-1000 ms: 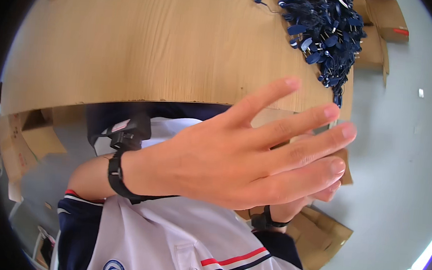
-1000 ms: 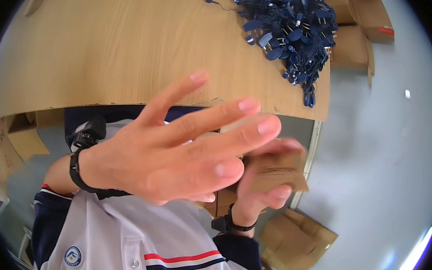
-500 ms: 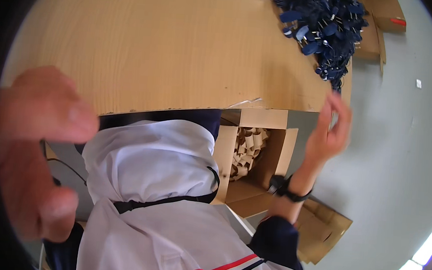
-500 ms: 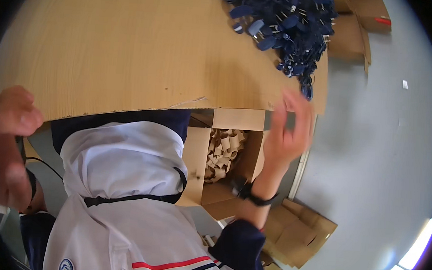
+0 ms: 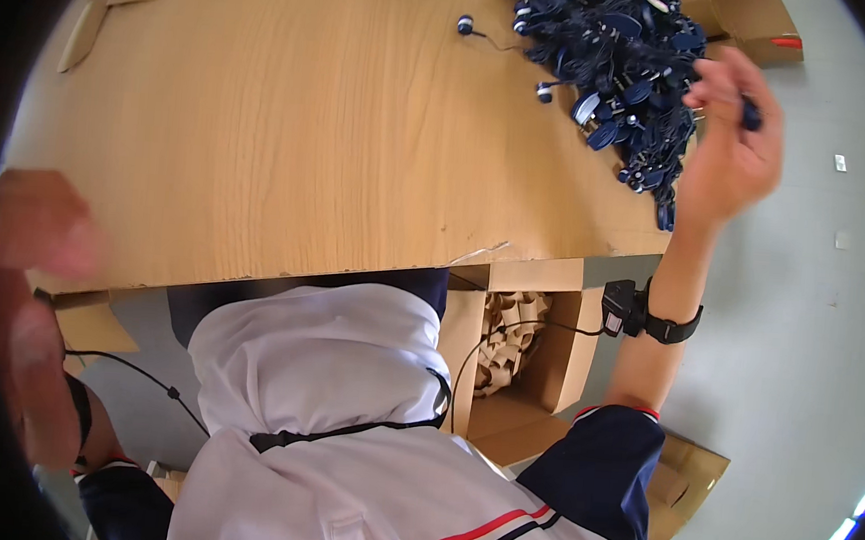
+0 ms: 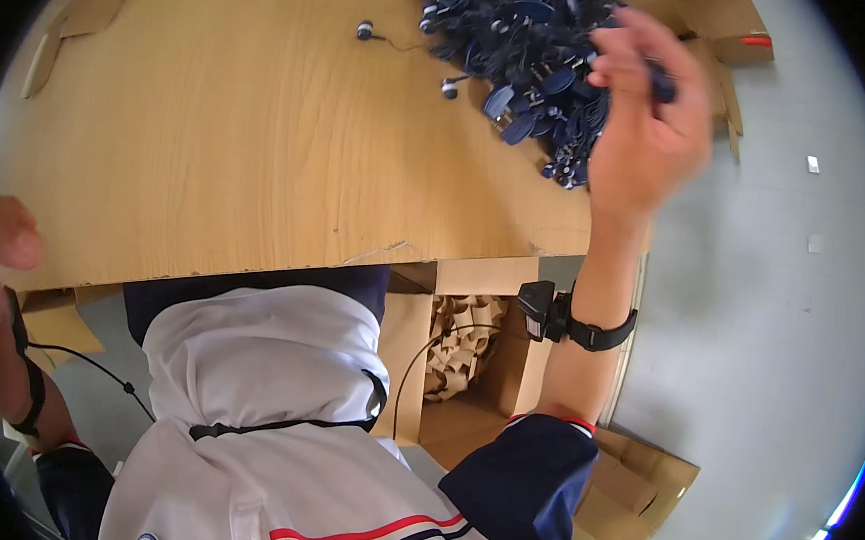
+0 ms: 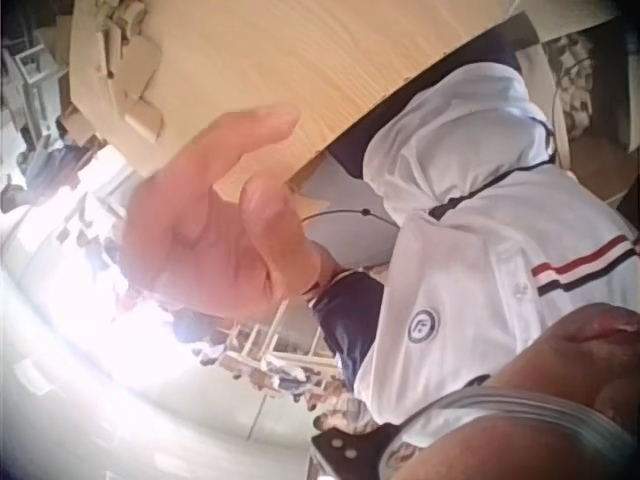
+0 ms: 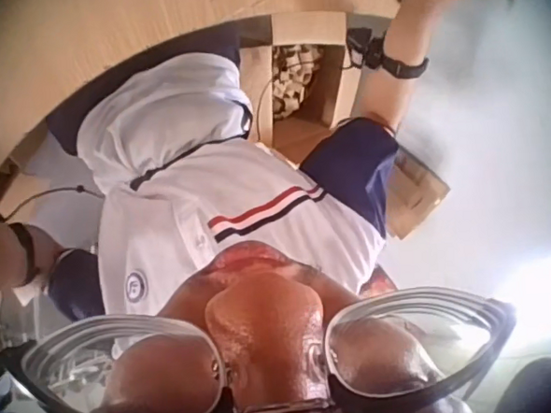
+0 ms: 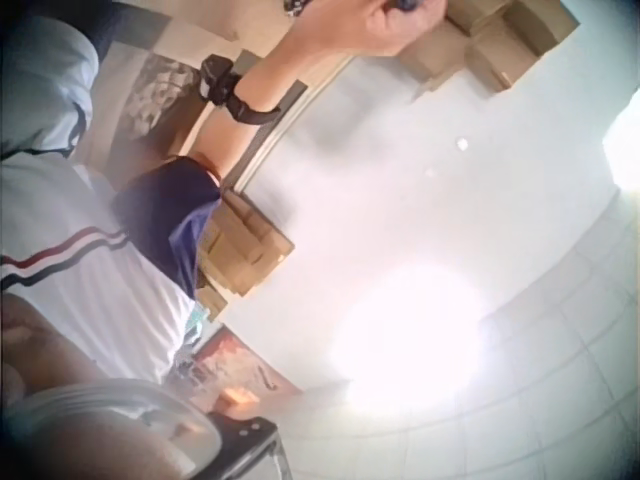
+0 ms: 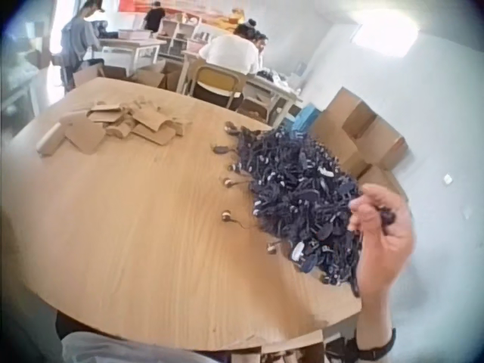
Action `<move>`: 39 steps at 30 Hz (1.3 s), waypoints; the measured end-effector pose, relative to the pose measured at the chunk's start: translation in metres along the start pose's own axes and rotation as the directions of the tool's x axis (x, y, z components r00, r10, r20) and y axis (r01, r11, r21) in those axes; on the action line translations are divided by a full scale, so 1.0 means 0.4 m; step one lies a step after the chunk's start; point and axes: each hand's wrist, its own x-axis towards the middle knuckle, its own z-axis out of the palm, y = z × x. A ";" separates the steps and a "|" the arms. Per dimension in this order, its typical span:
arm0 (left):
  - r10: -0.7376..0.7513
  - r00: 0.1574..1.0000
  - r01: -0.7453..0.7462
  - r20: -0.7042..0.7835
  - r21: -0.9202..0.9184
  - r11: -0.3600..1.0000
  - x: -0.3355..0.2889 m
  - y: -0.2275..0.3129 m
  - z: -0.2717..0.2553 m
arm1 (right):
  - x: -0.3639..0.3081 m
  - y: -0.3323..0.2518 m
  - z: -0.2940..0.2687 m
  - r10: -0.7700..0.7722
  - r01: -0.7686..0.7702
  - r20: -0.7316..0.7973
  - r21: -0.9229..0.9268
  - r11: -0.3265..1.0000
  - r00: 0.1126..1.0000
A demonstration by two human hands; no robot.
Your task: The recorder is folding small blue objects and sliding them into printed cardboard sleeves.
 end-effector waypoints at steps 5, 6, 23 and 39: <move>0.062 0.970 -0.068 0.233 0.018 0.998 0.150 0.014 0.105 | 0.066 -0.052 -0.043 -0.085 0.216 -0.346 0.359 0.908 0.934; 0.093 0.989 -0.091 0.117 -0.030 0.995 0.183 0.011 0.148 | 0.080 -0.075 -0.034 -0.068 0.210 -0.361 0.370 0.905 0.930; -0.042 0.999 0.016 -0.010 -0.823 0.568 0.357 -0.035 0.246 | 0.077 -0.304 -0.015 0.131 -0.166 0.121 0.355 0.920 0.984; -0.008 0.990 -0.052 -0.142 -0.407 0.912 0.239 -0.106 0.188 | 0.046 -0.297 0.155 -0.036 0.061 -0.116 0.213 0.975 0.993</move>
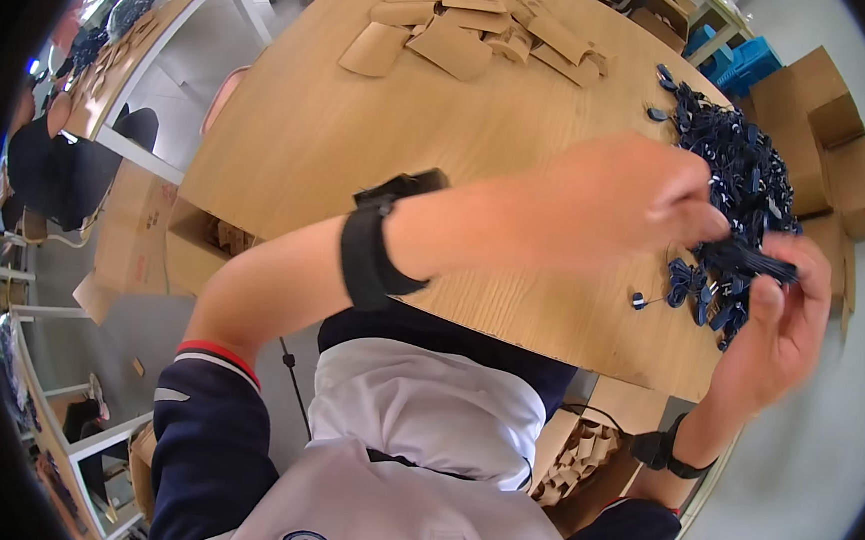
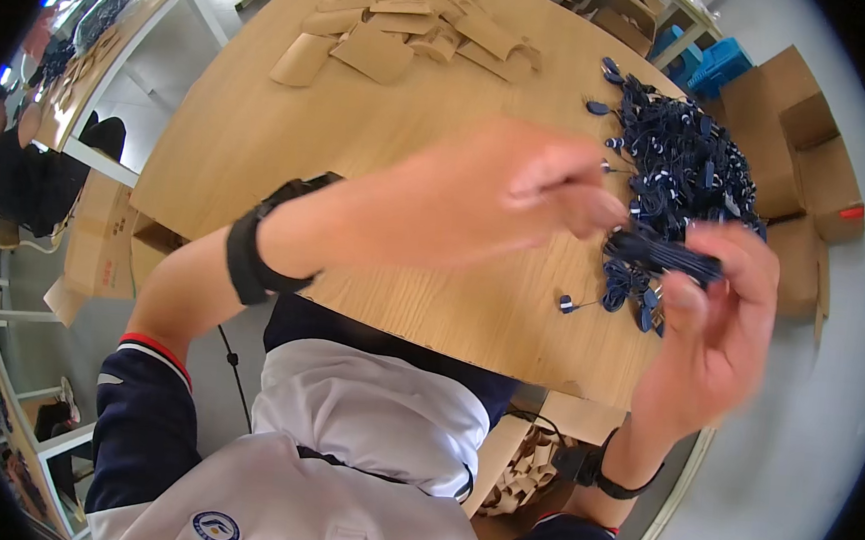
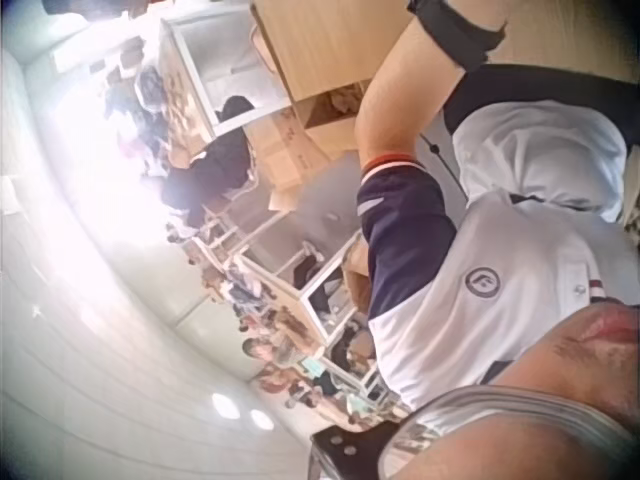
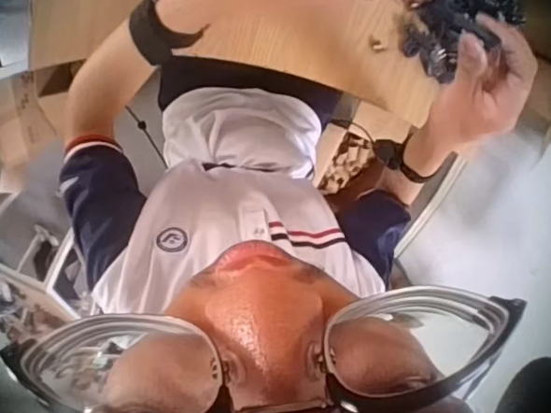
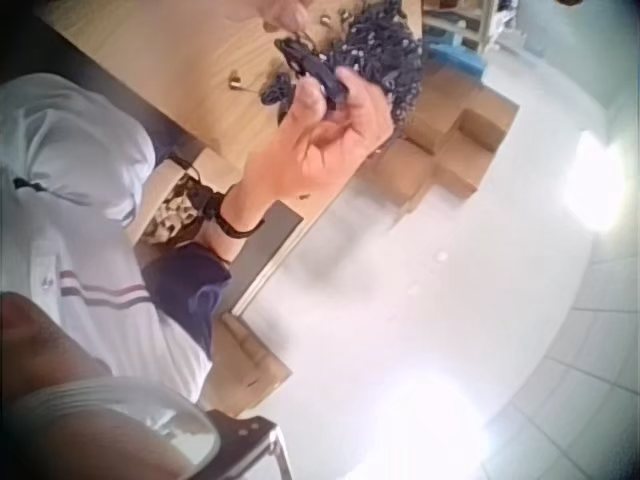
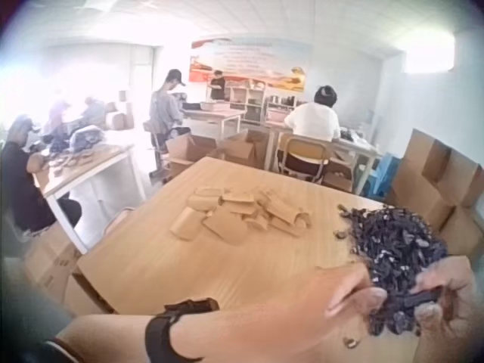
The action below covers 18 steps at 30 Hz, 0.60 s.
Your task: The recorder is folding small blue objects and sliding them into printed cardboard sleeves.
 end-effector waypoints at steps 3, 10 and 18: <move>-0.503 0.813 0.547 0.293 -0.085 0.833 -0.016 0.012 -0.091 | 0.004 -0.004 0.034 0.027 -0.045 0.090 0.206 0.978 0.996; -0.210 0.978 0.117 -0.001 0.833 0.541 -0.108 -0.240 -0.366 | 0.068 -0.012 0.036 -0.211 0.226 0.185 -0.061 0.972 0.960; -0.327 0.940 0.214 -0.094 0.911 0.353 -0.141 -0.214 -0.404 | 0.108 -0.049 0.011 -0.342 0.349 0.076 -0.287 0.892 0.937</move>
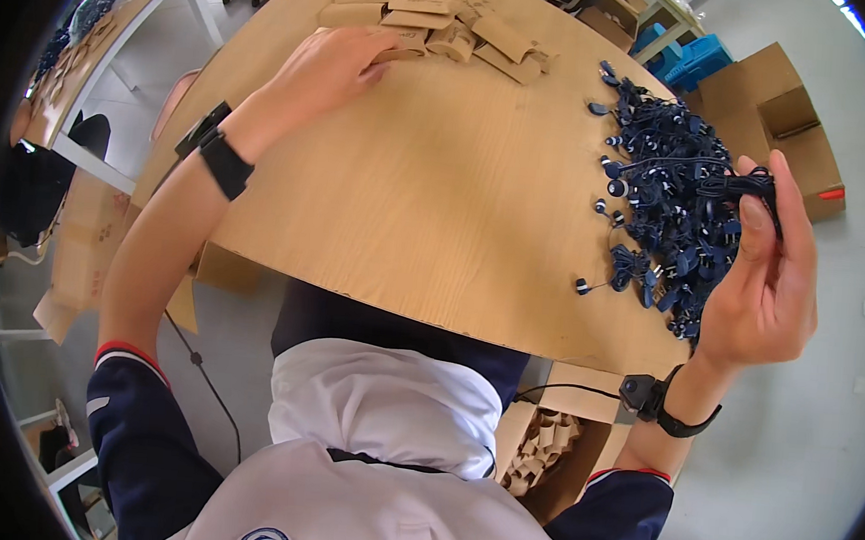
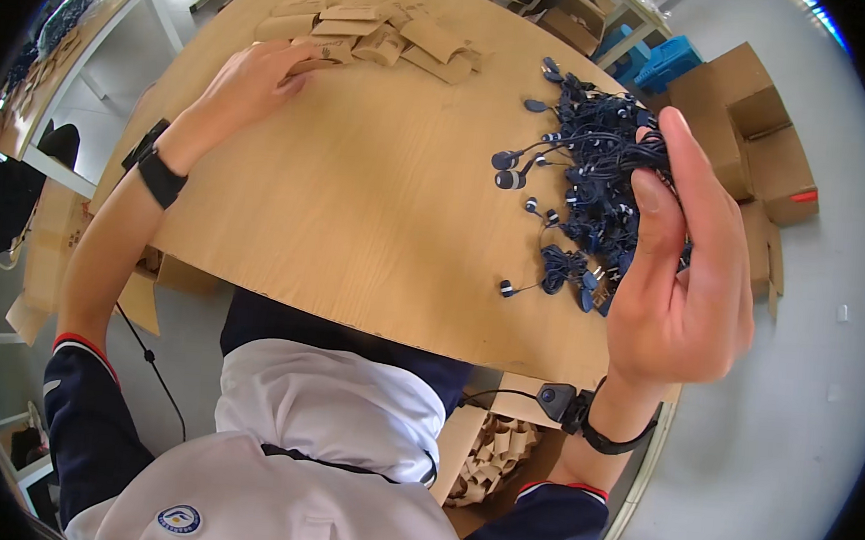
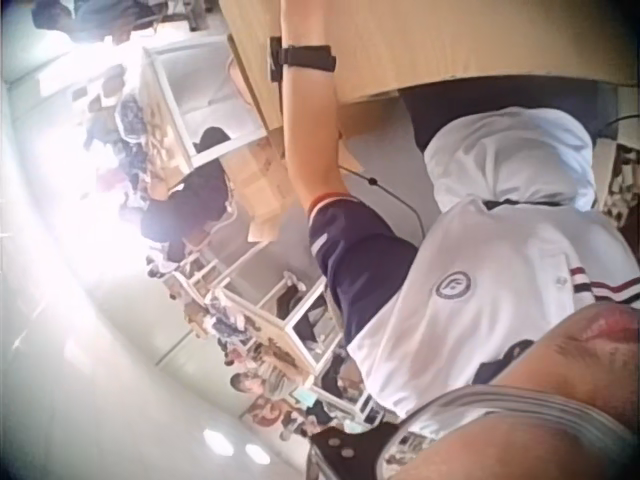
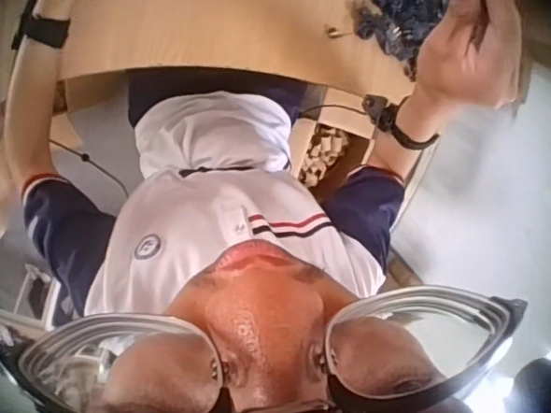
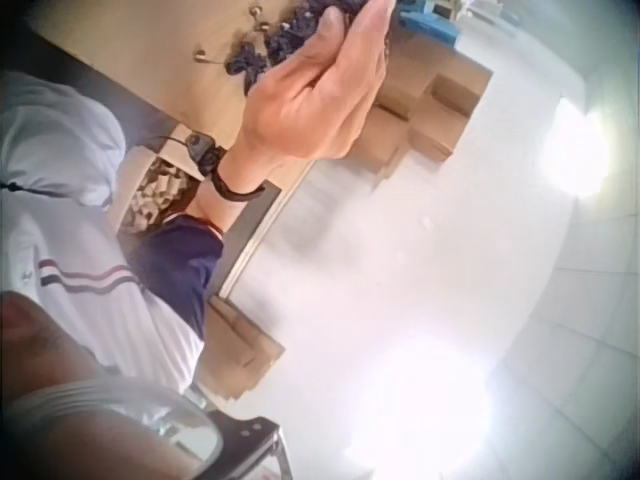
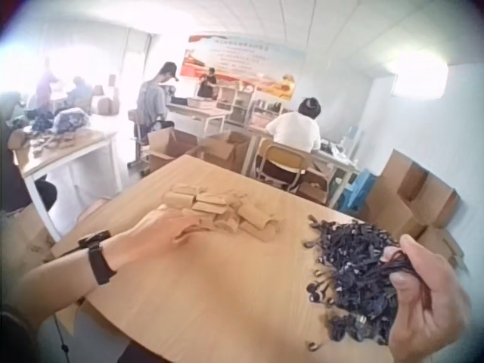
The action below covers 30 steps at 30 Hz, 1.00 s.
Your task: The recorder is folding small blue objects and sliding them into printed cardboard sleeves.
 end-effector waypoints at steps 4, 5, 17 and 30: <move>0.052 0.993 -0.111 -0.102 -0.739 0.664 -0.058 0.140 -0.059 | 0.024 -0.021 -0.042 0.145 -0.146 0.015 0.101 0.984 0.989; 0.083 0.995 -0.091 -0.055 -0.842 0.532 -0.081 0.207 -0.103 | 0.034 -0.033 -0.062 0.134 -0.137 0.038 0.082 0.987 0.990; 0.005 0.969 0.245 0.245 -0.969 -0.024 -0.199 0.512 -0.113 | -0.058 -0.201 -0.098 -0.132 0.132 -0.024 0.018 0.991 0.991; 0.262 0.964 -0.113 -0.052 -0.969 0.221 -0.248 0.487 -0.101 | -0.072 -0.167 -0.154 -0.116 0.126 -0.073 0.165 0.978 0.991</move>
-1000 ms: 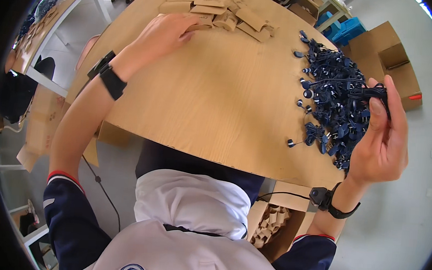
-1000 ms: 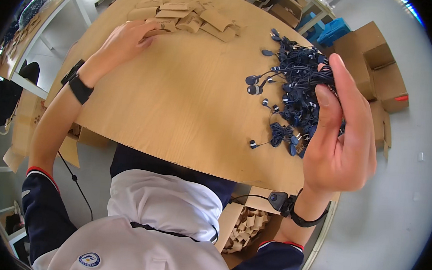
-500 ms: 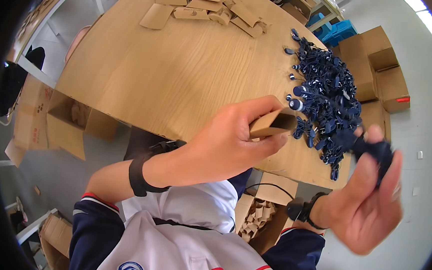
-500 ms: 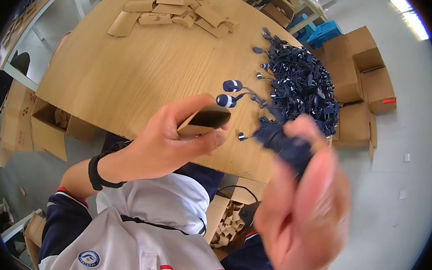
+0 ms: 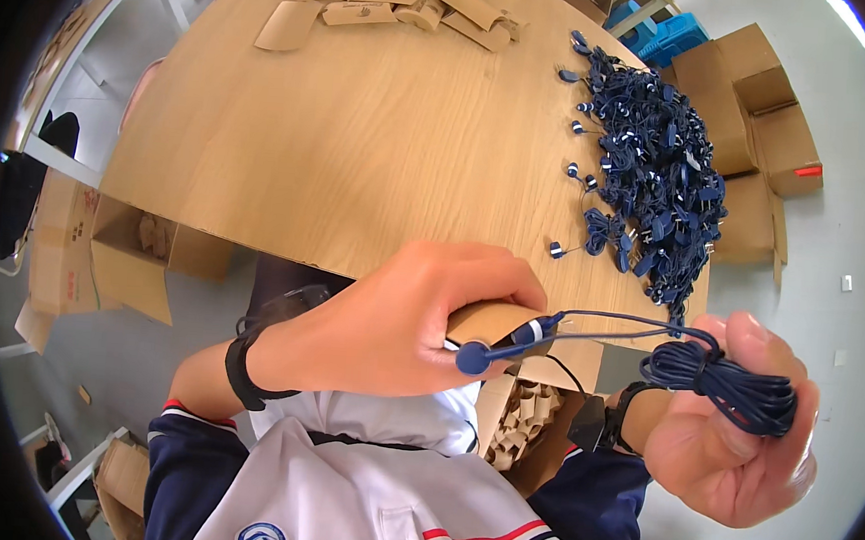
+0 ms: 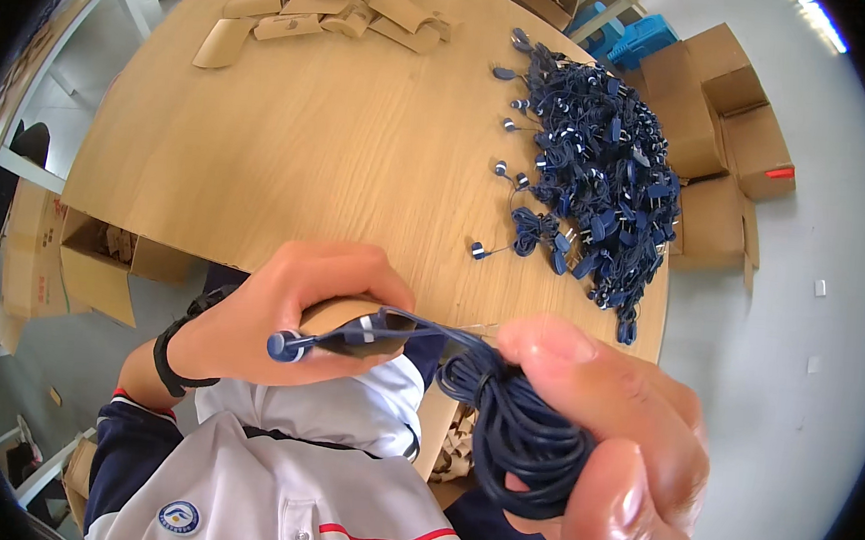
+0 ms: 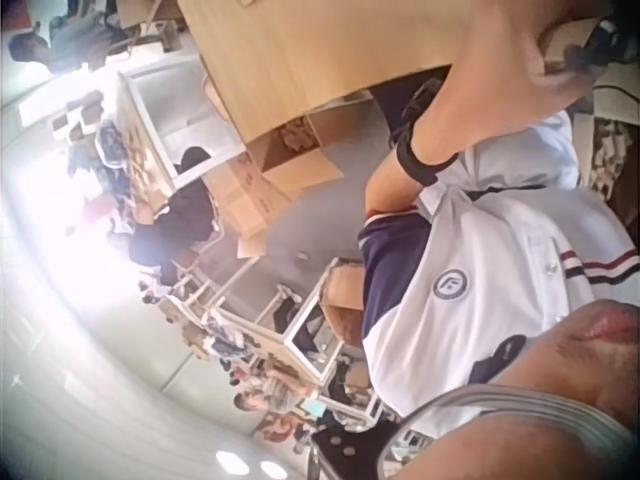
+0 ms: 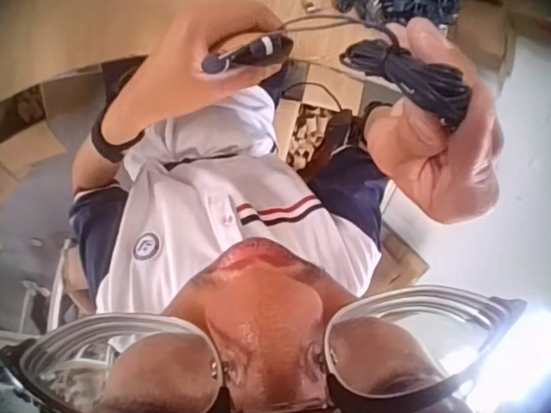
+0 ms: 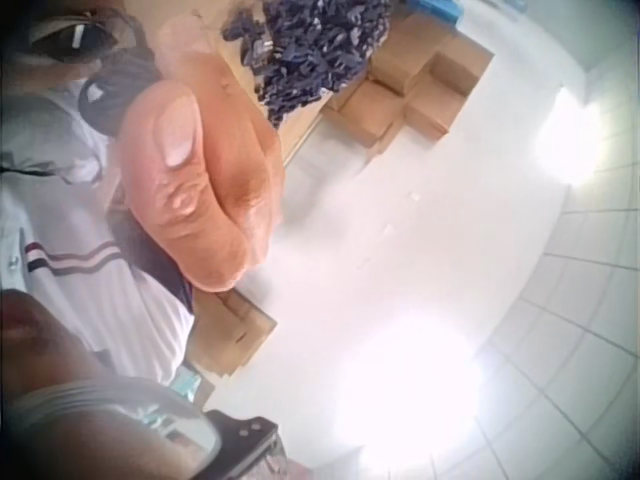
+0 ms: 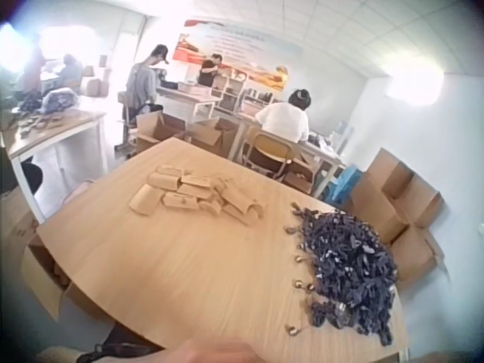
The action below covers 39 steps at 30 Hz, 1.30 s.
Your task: The recorder is folding small blue objects and sliding them into printed cardboard sleeves.
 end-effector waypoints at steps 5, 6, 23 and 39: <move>-0.017 1.000 0.017 0.005 0.027 0.999 -0.017 0.011 -0.012 | 0.007 -0.015 -0.043 0.168 -0.179 0.130 0.084 0.980 0.977; -0.013 1.000 0.012 -0.017 -0.029 1.000 -0.020 0.005 -0.008 | 0.009 -0.019 -0.049 0.204 -0.222 0.165 0.102 0.970 0.965; -0.414 0.909 0.372 0.048 -0.540 0.755 -0.013 0.029 0.014 | 0.022 -0.009 -0.017 -0.094 -0.034 0.328 0.363 0.931 0.940; -0.003 0.998 -0.002 -0.059 -0.077 0.997 -0.012 0.005 0.023 | 0.032 0.075 0.090 -0.184 0.194 0.101 -0.096 0.976 0.978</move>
